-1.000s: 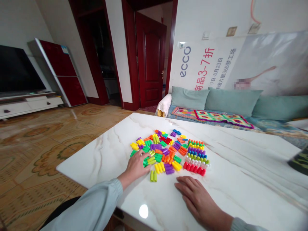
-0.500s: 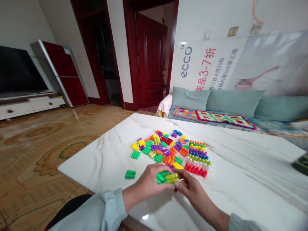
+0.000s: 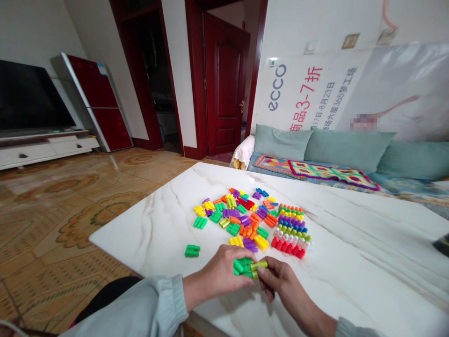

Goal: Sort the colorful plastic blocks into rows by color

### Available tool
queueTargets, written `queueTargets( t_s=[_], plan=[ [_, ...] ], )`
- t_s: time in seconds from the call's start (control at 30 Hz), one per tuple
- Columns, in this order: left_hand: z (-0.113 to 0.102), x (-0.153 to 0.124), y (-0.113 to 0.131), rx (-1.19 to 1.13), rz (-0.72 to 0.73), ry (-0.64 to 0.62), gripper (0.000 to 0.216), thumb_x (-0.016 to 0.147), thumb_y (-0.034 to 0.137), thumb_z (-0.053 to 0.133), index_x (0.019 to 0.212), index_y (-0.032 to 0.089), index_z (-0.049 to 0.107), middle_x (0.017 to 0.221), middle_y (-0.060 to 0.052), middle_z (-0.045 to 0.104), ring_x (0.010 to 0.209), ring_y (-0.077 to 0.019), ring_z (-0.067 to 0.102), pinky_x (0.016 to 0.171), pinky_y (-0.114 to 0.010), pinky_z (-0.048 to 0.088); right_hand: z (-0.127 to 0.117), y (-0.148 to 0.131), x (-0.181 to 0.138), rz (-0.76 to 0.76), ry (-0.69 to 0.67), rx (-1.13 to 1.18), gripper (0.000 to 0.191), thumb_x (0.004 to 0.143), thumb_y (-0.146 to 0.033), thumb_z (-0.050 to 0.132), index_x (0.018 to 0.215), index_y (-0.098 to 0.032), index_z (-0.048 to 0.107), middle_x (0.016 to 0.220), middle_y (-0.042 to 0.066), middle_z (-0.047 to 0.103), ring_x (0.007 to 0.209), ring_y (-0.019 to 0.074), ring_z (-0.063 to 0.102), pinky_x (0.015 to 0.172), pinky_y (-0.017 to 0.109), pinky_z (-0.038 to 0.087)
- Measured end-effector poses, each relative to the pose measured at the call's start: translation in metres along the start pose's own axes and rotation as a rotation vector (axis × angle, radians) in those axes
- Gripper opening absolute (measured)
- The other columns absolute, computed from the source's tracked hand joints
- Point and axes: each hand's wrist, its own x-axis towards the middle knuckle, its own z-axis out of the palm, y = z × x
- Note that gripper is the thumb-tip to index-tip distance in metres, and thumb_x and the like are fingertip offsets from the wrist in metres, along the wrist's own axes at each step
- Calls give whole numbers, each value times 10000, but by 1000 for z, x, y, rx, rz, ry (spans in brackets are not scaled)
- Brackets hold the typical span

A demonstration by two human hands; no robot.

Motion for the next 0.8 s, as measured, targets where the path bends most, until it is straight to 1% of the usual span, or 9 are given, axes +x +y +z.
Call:
queueTargets(
  t_s=[0.13, 0.2, 0.37, 0.47, 0.53, 0.6, 0.67, 0.73, 0.8],
  plan=[
    [-9, 5, -9, 16, -63, 89, 359, 602, 183, 817, 951, 213, 737, 944, -25, 749, 860, -199, 684, 825, -293, 527, -16, -2, 3, -6, 215, 21, 561, 681, -717, 649, 597, -187, 488, 474, -46, 489, 378, 63, 421, 401, 215, 323],
    [-14, 8, -13, 12, -82, 134, 350, 616, 171, 802, 956, 209, 729, 967, -22, 747, 890, -197, 682, 853, -292, 521, -22, 0, 5, 20, 248, 12, 559, 682, -715, 636, 579, -192, 470, 455, -49, 477, 369, 63, 420, 390, 212, 316],
    [-21, 17, -25, 38, -118, 137, 357, 621, 169, 785, 969, 211, 718, 978, -14, 747, 903, -203, 682, 858, -303, 520, -16, 15, 9, 156, 98, -74, 539, 638, -705, 647, 629, -190, 490, 456, -49, 516, 332, 58, 416, 355, 201, 303],
    [-24, 25, -32, 73, -97, 144, 356, 630, 148, 768, 977, 206, 713, 1023, -26, 739, 956, -215, 677, 896, -320, 513, -10, 12, 11, 169, 26, -128, 501, 671, -657, 654, 652, -177, 511, 474, -37, 536, 348, 64, 445, 369, 205, 322],
    [-26, 32, -37, 102, -56, 159, 363, 642, 132, 756, 994, 206, 706, 1050, -31, 731, 982, -218, 671, 922, -331, 507, -9, 2, 13, 84, 15, -81, 459, 684, -602, 683, 716, -167, 542, 570, -7, 598, 435, 91, 534, 428, 222, 393],
    [-28, 38, -43, 130, -18, 193, 349, 680, 137, 734, 1019, 212, 694, 1070, -34, 720, 1007, -218, 660, 949, -346, 498, -8, -9, 14, -49, 51, 36, 458, 682, -541, 716, 908, -168, 577, 838, 57, 682, 659, 151, 657, 564, 272, 496],
    [-29, 44, -51, 143, -2, 245, 322, 760, 178, 689, 1080, 214, 669, 1096, -47, 700, 1040, -218, 640, 972, -366, 486, -5, -13, 13, -143, 87, 127, 550, 698, -466, 721, 1139, -202, 526, 1110, 100, 645, 893, 204, 678, 702, 336, 534],
    [-27, 46, -61, 154, 10, 274, 335, 850, 238, 614, 1184, 212, 622, 1162, -75, 659, 1107, -225, 603, 1004, -391, 468, 1, -10, 9, -161, 88, 87, 556, 734, -374, 676, 1230, -213, 482, 1155, 107, 616, 902, 206, 672, 716, 351, 531],
    [-25, 46, -70, 187, 29, 248, 416, 911, 300, 542, 1317, 210, 534, 1285, -112, 580, 1227, -247, 525, 1066, -428, 419, 7, -3, 2, -155, 54, -69, 462, 756, -244, 601, 1208, -199, 514, 1087, 84, 630, 792, 166, 660, 683, 324, 514]
  ],
)
